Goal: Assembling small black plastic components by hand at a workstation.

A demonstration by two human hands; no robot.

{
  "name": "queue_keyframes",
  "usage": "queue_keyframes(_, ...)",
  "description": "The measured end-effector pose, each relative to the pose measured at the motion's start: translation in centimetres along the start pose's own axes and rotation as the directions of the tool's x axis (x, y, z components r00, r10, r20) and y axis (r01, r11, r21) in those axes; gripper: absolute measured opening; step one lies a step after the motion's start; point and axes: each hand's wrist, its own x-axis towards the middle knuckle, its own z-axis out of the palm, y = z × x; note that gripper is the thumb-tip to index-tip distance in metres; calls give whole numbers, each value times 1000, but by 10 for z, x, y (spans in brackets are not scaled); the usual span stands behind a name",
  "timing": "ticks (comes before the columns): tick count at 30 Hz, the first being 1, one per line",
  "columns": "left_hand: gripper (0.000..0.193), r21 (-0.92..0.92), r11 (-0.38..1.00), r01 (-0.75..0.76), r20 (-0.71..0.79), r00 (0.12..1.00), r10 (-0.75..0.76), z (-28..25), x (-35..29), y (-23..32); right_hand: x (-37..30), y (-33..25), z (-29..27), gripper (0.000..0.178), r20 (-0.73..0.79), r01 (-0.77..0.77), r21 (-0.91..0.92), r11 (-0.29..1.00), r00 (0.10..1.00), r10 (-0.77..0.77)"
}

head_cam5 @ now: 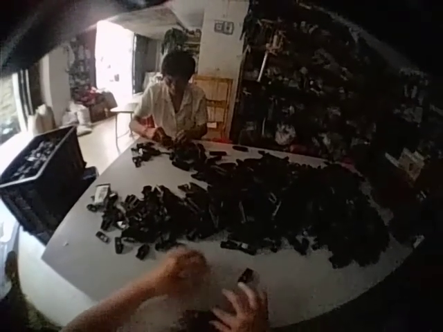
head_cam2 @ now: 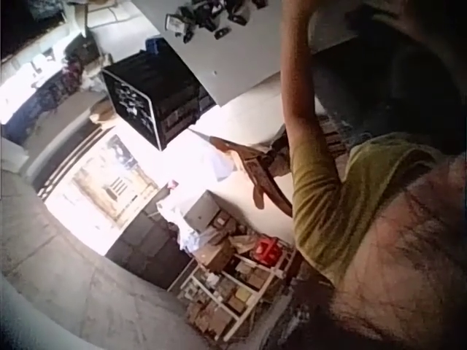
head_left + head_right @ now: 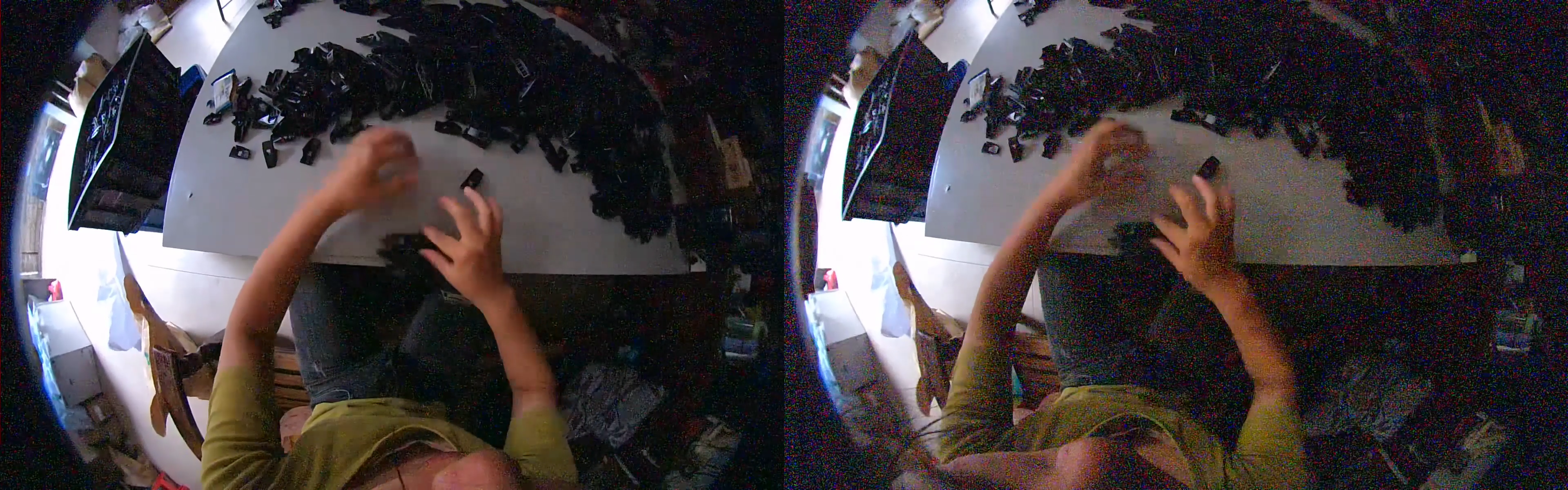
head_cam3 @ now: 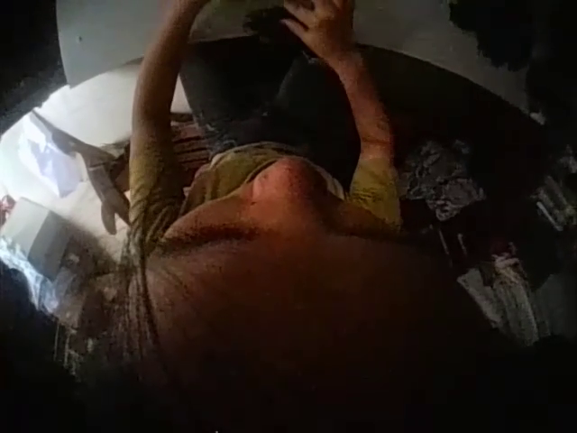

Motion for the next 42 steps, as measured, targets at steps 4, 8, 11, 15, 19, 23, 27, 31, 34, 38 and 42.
queue_keyframes(4, 44, 373, 918, 137, -205, 977, -62, 13, 56, -35, -2, 7, 5, 29, -57, -54, 82, 995, 997, 59)
queue_keyframes(8, 44, 577, 796, 181, -179, 979, -93, 39, 82, -46, 19, 25, 13, 36, -184, -304, 201, 931, 922, 340)
queue_keyframes(11, 42, 618, 761, 198, -106, 980, -169, 42, 82, -47, 27, 40, 22, 33, -110, -288, 95, 953, 948, 298)
queue_keyframes(15, 40, 648, 757, 90, 12, 992, -129, 26, 50, -38, 25, 43, 24, 28, -116, -282, 138, 950, 948, 298)
queue_keyframes(19, 43, 515, 857, -8, 44, 999, -17, 10, 18, -22, 15, 47, 23, 22, -260, -222, 137, 965, 932, 251)
queue_keyframes(23, 40, 371, 928, 19, -110, 994, 23, -1, 15, -18, 15, 47, 13, 14, -212, -279, 508, 815, 876, 433)
queue_keyframes(27, 29, 54, 981, 186, -228, 959, -170, -7, 11, -5, 3, 56, 12, 11, -154, -278, 676, 683, 853, 499)
queue_keyframes(31, 24, -112, 979, 169, -240, 952, -192, 3, -26, 25, 9, 46, -9, 10, 130, -443, 343, 828, 896, 426)
queue_keyframes(34, 33, -225, 956, 186, -24, 980, -196, 11, -41, 33, 19, 38, -7, 18, 166, -320, 153, 935, 941, 295)
queue_keyframes(38, 38, -207, 953, 221, 18, 975, -223, 8, -44, 39, 21, 32, -10, 31, 84, -304, 226, 926, 953, 292)
queue_keyframes(42, 38, -55, 962, 268, -104, 957, -273, 3, -50, 45, 6, 31, -2, 31, -29, -421, 194, 886, 900, 434)
